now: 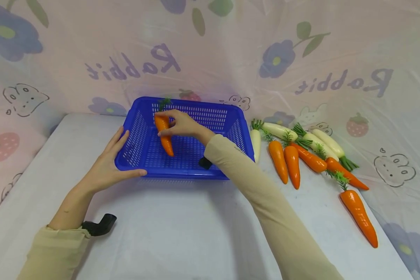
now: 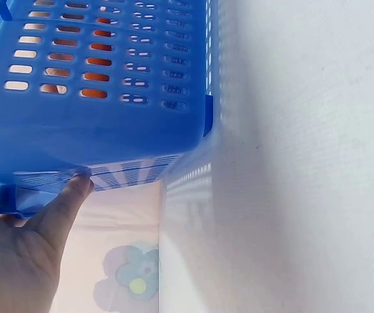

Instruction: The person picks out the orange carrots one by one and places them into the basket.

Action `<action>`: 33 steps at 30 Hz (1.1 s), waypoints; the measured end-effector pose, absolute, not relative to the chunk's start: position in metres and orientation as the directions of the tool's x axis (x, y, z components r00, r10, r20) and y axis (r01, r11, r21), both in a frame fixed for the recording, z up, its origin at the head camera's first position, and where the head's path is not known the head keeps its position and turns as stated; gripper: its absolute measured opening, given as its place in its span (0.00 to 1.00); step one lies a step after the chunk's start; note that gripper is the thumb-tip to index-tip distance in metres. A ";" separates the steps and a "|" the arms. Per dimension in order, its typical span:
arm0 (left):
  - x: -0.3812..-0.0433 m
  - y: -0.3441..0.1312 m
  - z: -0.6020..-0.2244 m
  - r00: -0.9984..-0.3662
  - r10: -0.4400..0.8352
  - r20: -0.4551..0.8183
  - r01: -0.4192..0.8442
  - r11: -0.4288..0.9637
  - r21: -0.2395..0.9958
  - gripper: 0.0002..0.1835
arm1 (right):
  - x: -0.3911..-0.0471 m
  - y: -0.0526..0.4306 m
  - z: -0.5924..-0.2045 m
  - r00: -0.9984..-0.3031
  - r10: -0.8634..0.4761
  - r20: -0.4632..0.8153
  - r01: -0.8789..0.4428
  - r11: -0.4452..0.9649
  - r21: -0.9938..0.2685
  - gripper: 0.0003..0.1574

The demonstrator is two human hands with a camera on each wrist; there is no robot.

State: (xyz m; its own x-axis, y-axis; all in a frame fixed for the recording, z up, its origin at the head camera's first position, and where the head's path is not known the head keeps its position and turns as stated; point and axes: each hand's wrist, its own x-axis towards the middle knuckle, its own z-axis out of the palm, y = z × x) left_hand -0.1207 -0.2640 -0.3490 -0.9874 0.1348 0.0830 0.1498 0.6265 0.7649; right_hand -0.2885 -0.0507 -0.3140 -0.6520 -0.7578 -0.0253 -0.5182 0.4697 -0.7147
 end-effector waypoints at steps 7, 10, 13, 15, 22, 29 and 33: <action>-0.121 -0.264 -0.348 -0.985 0.141 0.095 0.163 0.623 0.765 0.63 | -0.289 -0.057 -0.318 -0.649 -0.757 -0.073 -0.503 0.499 -0.705 0.44; -0.121 -0.264 -0.347 -0.986 0.137 0.092 0.158 0.626 0.763 0.63 | -0.291 -0.060 -0.321 -0.640 -0.763 -0.088 -0.505 0.504 -0.701 0.44; -0.120 -0.263 -0.346 -0.989 0.128 0.079 0.143 0.633 0.761 0.63 | -0.293 -0.063 -0.326 -0.624 -0.773 -0.112 -0.514 0.514 -0.687 0.44; -0.120 -0.263 -0.347 -0.989 0.128 0.074 0.139 0.634 0.760 0.63 | -0.293 -0.066 -0.329 -0.612 -0.780 -0.127 -0.518 0.517 -0.681 0.44; -0.120 -0.263 -0.347 -0.989 0.131 0.071 0.138 0.631 0.764 0.63 | -0.293 -0.074 -0.334 -0.588 -0.785 -0.192 -0.530 0.554 -0.642 0.45; -0.119 -0.263 -0.346 -0.990 0.122 0.068 0.130 0.626 0.769 0.62 | -0.290 -0.077 -0.338 -0.551 -0.795 -0.256 -0.524 0.568 -0.635 0.46; -0.120 -0.263 -0.346 -0.990 0.122 0.073 0.134 0.627 0.768 0.62 | -0.290 -0.079 -0.338 -0.543 -0.792 -0.281 -0.505 0.575 -0.644 0.47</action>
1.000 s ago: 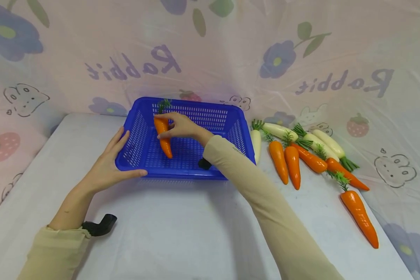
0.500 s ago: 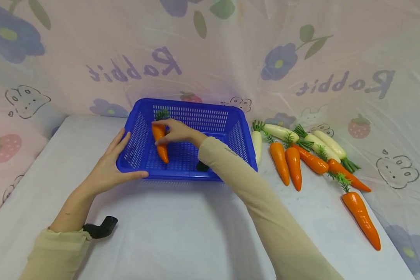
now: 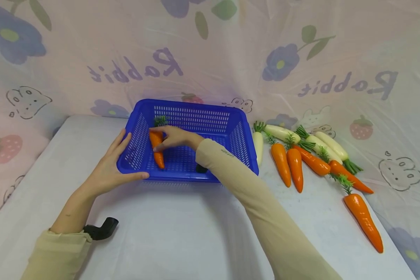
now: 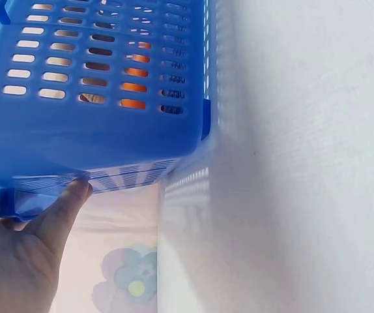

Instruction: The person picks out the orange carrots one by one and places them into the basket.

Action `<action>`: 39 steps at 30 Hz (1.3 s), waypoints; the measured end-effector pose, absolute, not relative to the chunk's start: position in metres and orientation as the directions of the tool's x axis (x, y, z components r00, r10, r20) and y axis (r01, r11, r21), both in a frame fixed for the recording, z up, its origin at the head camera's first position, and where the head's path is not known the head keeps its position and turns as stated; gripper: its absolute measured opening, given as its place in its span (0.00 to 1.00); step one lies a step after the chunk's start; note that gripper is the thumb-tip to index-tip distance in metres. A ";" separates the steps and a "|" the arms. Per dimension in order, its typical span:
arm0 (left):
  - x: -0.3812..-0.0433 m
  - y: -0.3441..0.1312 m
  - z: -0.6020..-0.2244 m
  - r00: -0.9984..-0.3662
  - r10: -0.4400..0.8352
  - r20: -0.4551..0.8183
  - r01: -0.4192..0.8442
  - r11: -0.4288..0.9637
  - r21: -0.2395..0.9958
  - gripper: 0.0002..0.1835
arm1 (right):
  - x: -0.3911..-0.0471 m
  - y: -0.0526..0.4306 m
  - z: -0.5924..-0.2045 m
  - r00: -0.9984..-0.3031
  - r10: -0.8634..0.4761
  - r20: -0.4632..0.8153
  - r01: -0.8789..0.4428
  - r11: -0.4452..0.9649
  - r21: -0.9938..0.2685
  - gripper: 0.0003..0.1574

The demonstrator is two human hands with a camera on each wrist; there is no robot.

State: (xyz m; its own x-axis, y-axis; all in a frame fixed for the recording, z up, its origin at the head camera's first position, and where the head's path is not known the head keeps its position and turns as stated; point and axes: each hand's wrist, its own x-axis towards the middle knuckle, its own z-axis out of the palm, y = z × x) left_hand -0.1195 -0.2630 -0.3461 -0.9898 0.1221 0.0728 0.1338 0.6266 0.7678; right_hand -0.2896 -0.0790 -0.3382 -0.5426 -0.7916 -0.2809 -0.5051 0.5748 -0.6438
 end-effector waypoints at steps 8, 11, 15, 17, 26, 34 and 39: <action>-0.120 -0.263 -0.347 -0.989 0.121 0.084 0.143 0.640 0.755 0.63 | -0.287 -0.079 -0.335 -0.490 -0.807 -0.329 -0.438 0.554 -0.708 0.49; -0.120 -0.263 -0.347 -0.989 0.120 0.085 0.142 0.639 0.756 0.63 | -0.287 -0.079 -0.335 -0.466 -0.814 -0.347 -0.411 0.547 -0.729 0.50; -0.120 -0.263 -0.347 -0.989 0.120 0.083 0.141 0.637 0.758 0.63 | -0.288 -0.079 -0.333 -0.451 -0.810 -0.375 -0.397 0.559 -0.728 0.51; -0.120 -0.262 -0.346 -0.990 0.116 0.078 0.135 0.637 0.759 0.62 | -0.288 -0.078 -0.331 -0.460 -0.798 -0.389 -0.394 0.577 -0.716 0.52; -0.118 -0.262 -0.346 -0.993 0.103 0.062 0.114 0.633 0.766 0.62 | -0.287 -0.067 -0.302 -0.485 -0.805 -0.342 -0.468 0.569 -0.676 0.49; -0.119 -0.262 -0.348 -0.991 0.113 0.072 0.128 0.637 0.760 0.62 | -0.281 -0.053 -0.289 -0.473 -0.846 -0.247 -0.469 0.479 -0.742 0.41; -0.120 -0.261 -0.348 -0.990 0.120 0.076 0.135 0.627 0.767 0.62 | -0.276 -0.043 -0.279 -0.476 -0.860 -0.186 -0.494 0.436 -0.753 0.38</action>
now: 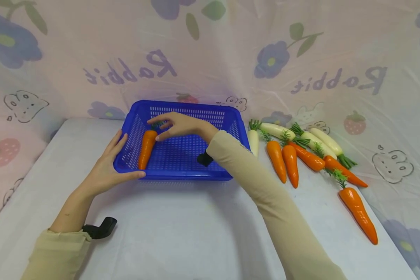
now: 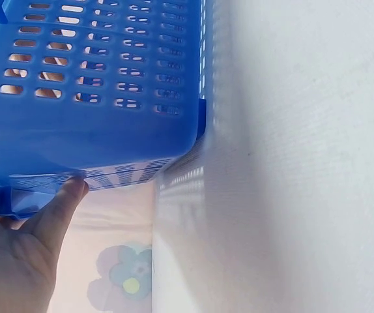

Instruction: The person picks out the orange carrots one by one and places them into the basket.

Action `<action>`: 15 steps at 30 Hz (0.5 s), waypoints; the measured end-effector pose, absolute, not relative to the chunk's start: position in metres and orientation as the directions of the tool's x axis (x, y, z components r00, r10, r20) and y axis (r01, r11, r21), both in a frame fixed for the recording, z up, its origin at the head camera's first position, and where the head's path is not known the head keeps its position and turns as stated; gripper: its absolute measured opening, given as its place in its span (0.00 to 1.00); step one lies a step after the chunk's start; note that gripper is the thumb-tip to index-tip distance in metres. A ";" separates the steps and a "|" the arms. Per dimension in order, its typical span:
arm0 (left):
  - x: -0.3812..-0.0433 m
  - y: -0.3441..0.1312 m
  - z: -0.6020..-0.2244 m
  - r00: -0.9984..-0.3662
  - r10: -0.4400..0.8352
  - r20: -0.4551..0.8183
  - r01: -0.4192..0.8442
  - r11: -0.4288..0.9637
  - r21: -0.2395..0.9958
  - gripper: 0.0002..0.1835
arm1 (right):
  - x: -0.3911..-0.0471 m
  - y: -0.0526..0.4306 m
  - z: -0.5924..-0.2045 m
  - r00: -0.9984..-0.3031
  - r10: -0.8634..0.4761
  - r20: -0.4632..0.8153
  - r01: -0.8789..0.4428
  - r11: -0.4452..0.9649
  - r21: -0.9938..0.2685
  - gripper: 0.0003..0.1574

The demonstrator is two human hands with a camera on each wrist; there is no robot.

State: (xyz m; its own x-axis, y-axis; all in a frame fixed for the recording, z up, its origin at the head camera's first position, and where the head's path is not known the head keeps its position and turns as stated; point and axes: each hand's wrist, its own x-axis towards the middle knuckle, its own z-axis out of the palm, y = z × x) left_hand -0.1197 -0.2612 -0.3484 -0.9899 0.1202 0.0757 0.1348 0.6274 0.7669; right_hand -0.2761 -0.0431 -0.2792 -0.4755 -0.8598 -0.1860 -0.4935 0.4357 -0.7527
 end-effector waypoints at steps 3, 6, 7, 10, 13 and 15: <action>-0.120 -0.261 -0.349 -0.990 0.120 0.073 0.132 0.625 0.769 0.62 | -0.274 -0.037 -0.273 -0.477 -0.863 -0.165 -0.507 0.423 -0.751 0.38; -0.120 -0.260 -0.349 -0.990 0.121 0.076 0.135 0.621 0.772 0.62 | -0.271 -0.031 -0.266 -0.484 -0.862 -0.149 -0.508 0.416 -0.755 0.38; -0.120 -0.260 -0.349 -0.990 0.121 0.075 0.135 0.620 0.773 0.62 | -0.270 -0.028 -0.263 -0.487 -0.862 -0.142 -0.509 0.412 -0.756 0.38; -0.119 -0.259 -0.347 -0.990 0.118 0.072 0.130 0.619 0.774 0.61 | -0.267 -0.022 -0.257 -0.499 -0.857 -0.128 -0.509 0.410 -0.757 0.38; -0.118 -0.259 -0.346 -0.992 0.112 0.063 0.119 0.625 0.772 0.61 | -0.265 -0.016 -0.250 -0.516 -0.849 -0.113 -0.511 0.411 -0.755 0.37; -0.117 -0.259 -0.345 -0.992 0.110 0.062 0.117 0.628 0.769 0.61 | -0.263 -0.012 -0.246 -0.522 -0.847 -0.103 -0.510 0.407 -0.757 0.37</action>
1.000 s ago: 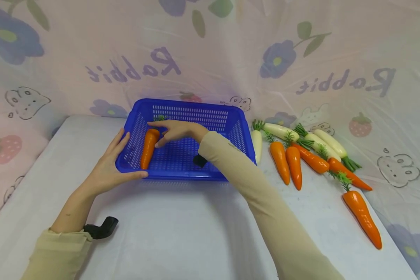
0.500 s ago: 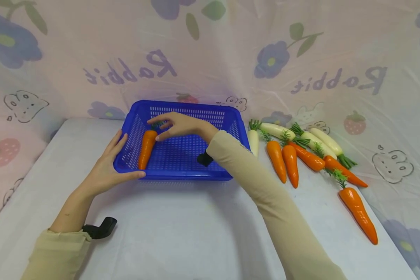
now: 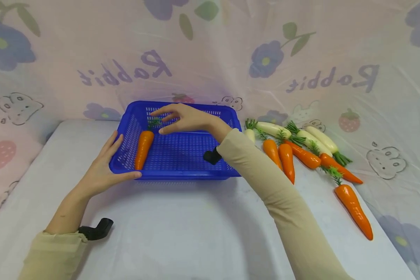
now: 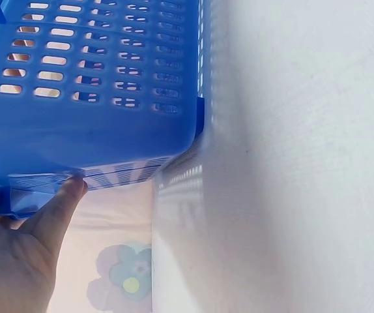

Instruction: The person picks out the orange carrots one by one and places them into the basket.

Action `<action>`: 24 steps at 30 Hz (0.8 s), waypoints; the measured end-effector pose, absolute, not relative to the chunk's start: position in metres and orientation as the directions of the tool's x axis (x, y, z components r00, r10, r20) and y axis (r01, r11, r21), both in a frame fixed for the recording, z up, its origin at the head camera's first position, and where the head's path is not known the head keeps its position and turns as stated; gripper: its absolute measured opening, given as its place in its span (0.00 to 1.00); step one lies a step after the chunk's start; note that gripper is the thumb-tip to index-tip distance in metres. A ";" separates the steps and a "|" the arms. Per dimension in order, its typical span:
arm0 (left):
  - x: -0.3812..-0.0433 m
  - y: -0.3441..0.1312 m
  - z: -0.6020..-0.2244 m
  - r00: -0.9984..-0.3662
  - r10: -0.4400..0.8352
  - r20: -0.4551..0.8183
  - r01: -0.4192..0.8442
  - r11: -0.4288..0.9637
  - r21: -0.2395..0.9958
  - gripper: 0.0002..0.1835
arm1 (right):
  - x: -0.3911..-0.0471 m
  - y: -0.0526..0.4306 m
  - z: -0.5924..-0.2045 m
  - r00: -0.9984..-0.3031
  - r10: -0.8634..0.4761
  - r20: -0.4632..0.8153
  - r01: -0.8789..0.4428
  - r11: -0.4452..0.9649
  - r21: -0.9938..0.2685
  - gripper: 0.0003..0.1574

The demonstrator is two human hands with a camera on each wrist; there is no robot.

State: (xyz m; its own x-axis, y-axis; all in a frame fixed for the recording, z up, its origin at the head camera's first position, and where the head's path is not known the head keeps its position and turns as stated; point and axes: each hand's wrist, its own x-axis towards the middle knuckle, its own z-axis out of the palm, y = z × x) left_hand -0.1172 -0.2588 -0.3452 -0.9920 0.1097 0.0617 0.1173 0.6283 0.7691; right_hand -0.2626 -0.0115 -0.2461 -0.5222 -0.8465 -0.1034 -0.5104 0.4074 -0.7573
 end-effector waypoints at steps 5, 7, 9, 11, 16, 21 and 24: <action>-0.117 -0.260 -0.345 -0.991 0.111 0.072 0.126 0.627 0.769 0.61 | -0.258 -0.001 -0.239 -0.518 -0.853 -0.058 -0.524 0.370 -0.767 0.36; -0.118 -0.260 -0.345 -0.991 0.115 0.069 0.126 0.627 0.769 0.61 | -0.257 0.003 -0.238 -0.514 -0.857 -0.042 -0.528 0.354 -0.772 0.36; -0.118 -0.259 -0.345 -0.992 0.113 0.061 0.119 0.630 0.767 0.61 | -0.256 0.007 -0.237 -0.515 -0.856 -0.032 -0.527 0.347 -0.776 0.35; -0.118 -0.259 -0.344 -0.993 0.110 0.051 0.110 0.635 0.765 0.62 | -0.255 0.011 -0.237 -0.516 -0.856 -0.026 -0.532 0.344 -0.774 0.35; -0.119 -0.258 -0.345 -0.993 0.108 0.050 0.107 0.640 0.761 0.62 | -0.252 0.023 -0.234 -0.538 -0.843 -0.011 -0.543 0.357 -0.760 0.35; -0.117 -0.258 -0.345 -0.991 0.114 0.072 0.128 0.631 0.765 0.61 | -0.248 0.037 -0.230 -0.552 -0.834 0.007 -0.529 0.343 -0.776 0.34; -0.116 -0.259 -0.346 -0.990 0.112 0.081 0.133 0.630 0.765 0.61 | -0.245 0.045 -0.228 -0.567 -0.823 0.011 -0.523 0.349 -0.778 0.34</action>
